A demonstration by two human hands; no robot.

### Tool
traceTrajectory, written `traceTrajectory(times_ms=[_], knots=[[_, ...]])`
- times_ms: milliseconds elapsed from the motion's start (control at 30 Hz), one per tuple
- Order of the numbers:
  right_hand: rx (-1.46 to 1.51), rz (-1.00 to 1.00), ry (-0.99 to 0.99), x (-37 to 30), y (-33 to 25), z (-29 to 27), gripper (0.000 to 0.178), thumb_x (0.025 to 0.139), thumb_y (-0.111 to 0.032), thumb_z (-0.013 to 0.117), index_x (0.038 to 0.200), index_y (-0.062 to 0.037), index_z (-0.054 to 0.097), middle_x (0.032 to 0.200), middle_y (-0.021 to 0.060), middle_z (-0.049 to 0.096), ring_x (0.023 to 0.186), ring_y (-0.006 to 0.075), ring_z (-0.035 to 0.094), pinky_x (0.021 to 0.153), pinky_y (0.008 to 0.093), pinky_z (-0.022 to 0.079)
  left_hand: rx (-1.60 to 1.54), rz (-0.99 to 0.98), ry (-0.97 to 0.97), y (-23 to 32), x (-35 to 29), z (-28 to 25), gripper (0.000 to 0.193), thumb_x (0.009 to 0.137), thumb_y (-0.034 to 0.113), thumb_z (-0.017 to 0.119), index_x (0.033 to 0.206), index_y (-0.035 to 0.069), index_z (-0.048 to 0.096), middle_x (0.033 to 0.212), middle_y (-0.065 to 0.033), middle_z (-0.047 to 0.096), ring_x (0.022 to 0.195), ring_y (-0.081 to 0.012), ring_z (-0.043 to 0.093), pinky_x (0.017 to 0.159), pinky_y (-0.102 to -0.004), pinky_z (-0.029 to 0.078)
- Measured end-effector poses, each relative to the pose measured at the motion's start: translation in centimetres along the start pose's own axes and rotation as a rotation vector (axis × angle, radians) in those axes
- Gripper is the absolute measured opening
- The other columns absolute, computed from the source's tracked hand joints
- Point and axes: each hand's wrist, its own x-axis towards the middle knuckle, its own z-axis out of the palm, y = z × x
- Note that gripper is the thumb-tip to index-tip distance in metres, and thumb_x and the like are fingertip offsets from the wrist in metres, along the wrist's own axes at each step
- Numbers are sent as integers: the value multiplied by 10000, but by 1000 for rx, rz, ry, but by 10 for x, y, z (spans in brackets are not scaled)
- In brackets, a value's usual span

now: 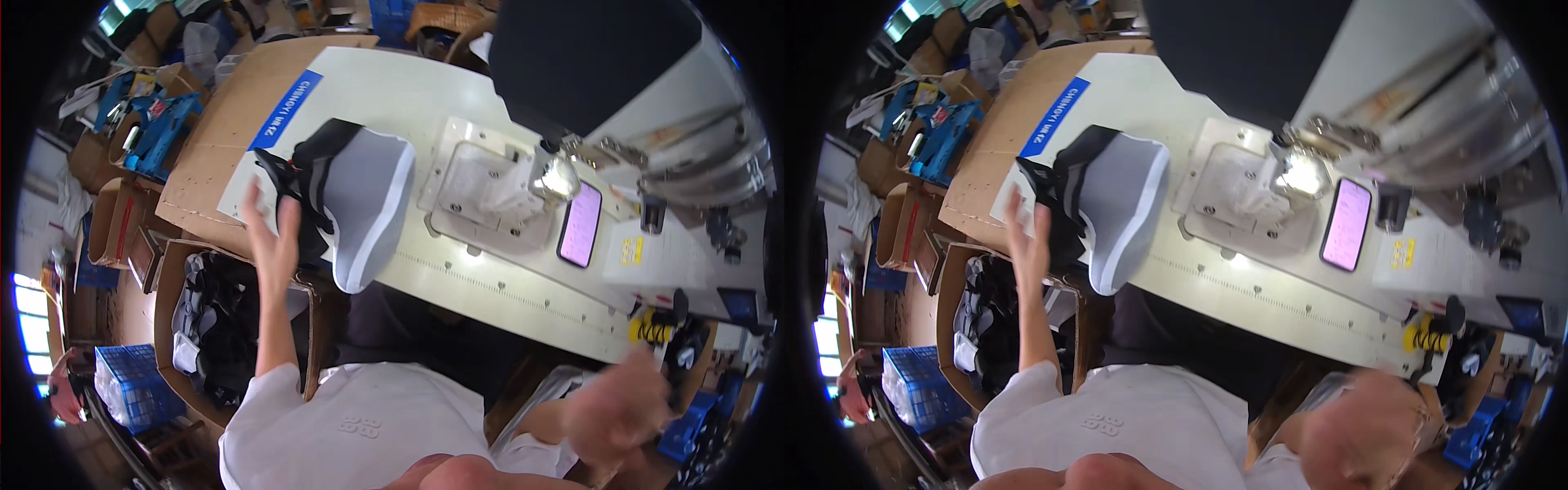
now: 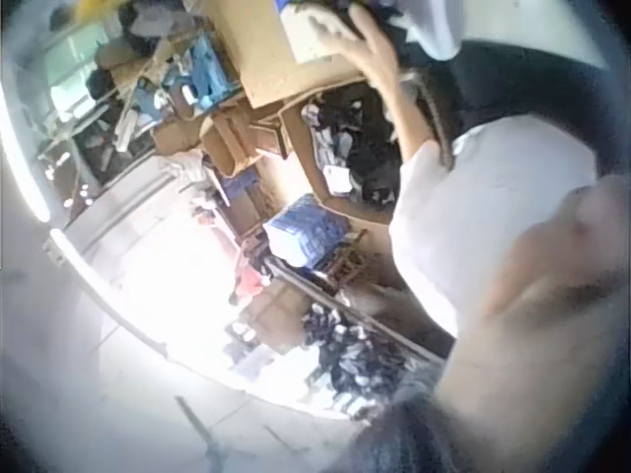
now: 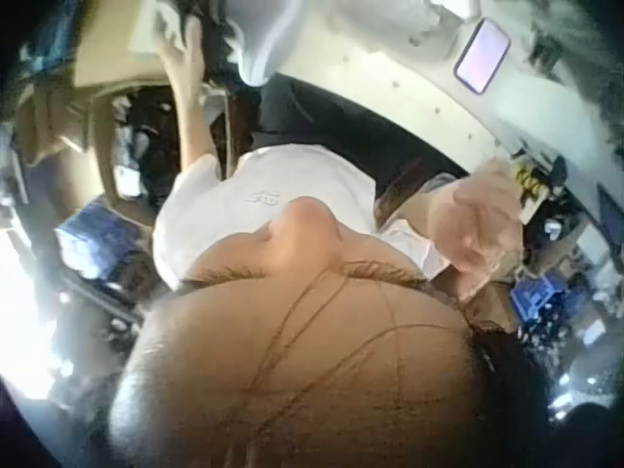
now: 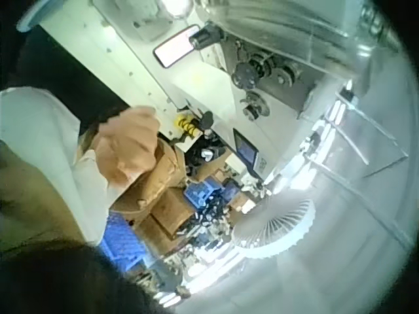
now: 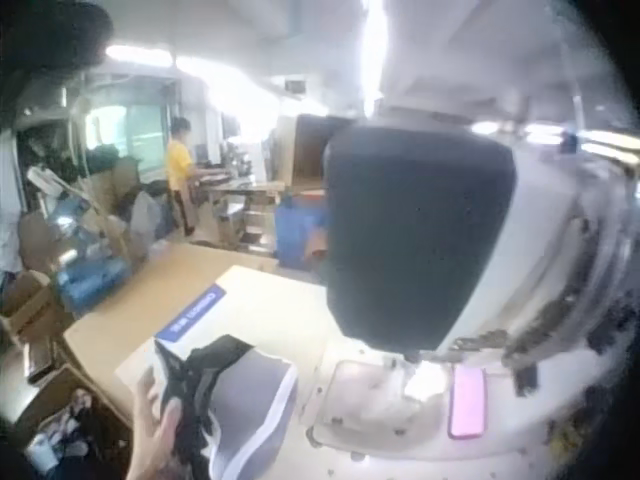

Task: The person stitches shoe fabric components using a sewing machine, trims loose threads with thread snips, loads thread into a bobbin, and places finished pieces into a storage bag.

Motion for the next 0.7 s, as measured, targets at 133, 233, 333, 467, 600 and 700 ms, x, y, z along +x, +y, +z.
traceTrajectory(times_ms=[133,233,333,467,600,700], knots=[[-54,325,-362,-10,60,90,226,815,-185,704,929,8,671,869,108,705,674,249,612,639,323,462,-43,-74,-27,-26,-32,-8,549,853,-104,496,1386,-12,402,1341,-178,511,1217,-238,522,1017,-316,390],[-127,367,-612,-19,89,117,331,801,-110,737,1094,-2,625,1066,120,663,872,269,627,756,327,490,3,27,101,3,-27,13,444,856,-107,495,1291,-20,522,1205,-177,625,1130,-259,601,977,-321,427],[41,553,-490,-14,100,146,440,829,-111,716,1216,6,541,1178,158,600,1004,264,605,870,339,470,67,288,124,51,-26,22,401,806,-131,537,1188,-26,601,1143,-186,656,1008,-300,660,881,-327,490],[305,653,-207,-1,105,167,377,905,-90,612,1241,22,483,1108,138,597,1025,170,580,888,323,460,49,630,-192,95,-44,25,442,652,-59,667,1092,-22,646,1160,-180,649,968,-281,667,852,-342,528],[228,870,-175,4,128,143,311,945,-122,565,1205,33,492,957,88,645,849,122,594,758,267,482,-51,699,-572,97,-40,21,616,690,209,772,1239,18,567,1303,-151,562,1154,-296,558,965,-404,445],[117,729,-264,9,126,130,303,950,-128,566,1190,45,497,994,91,647,851,112,587,737,267,481,150,914,-706,83,-23,23,777,743,378,750,1416,174,421,1416,7,474,1338,-233,377,1076,-448,297]])
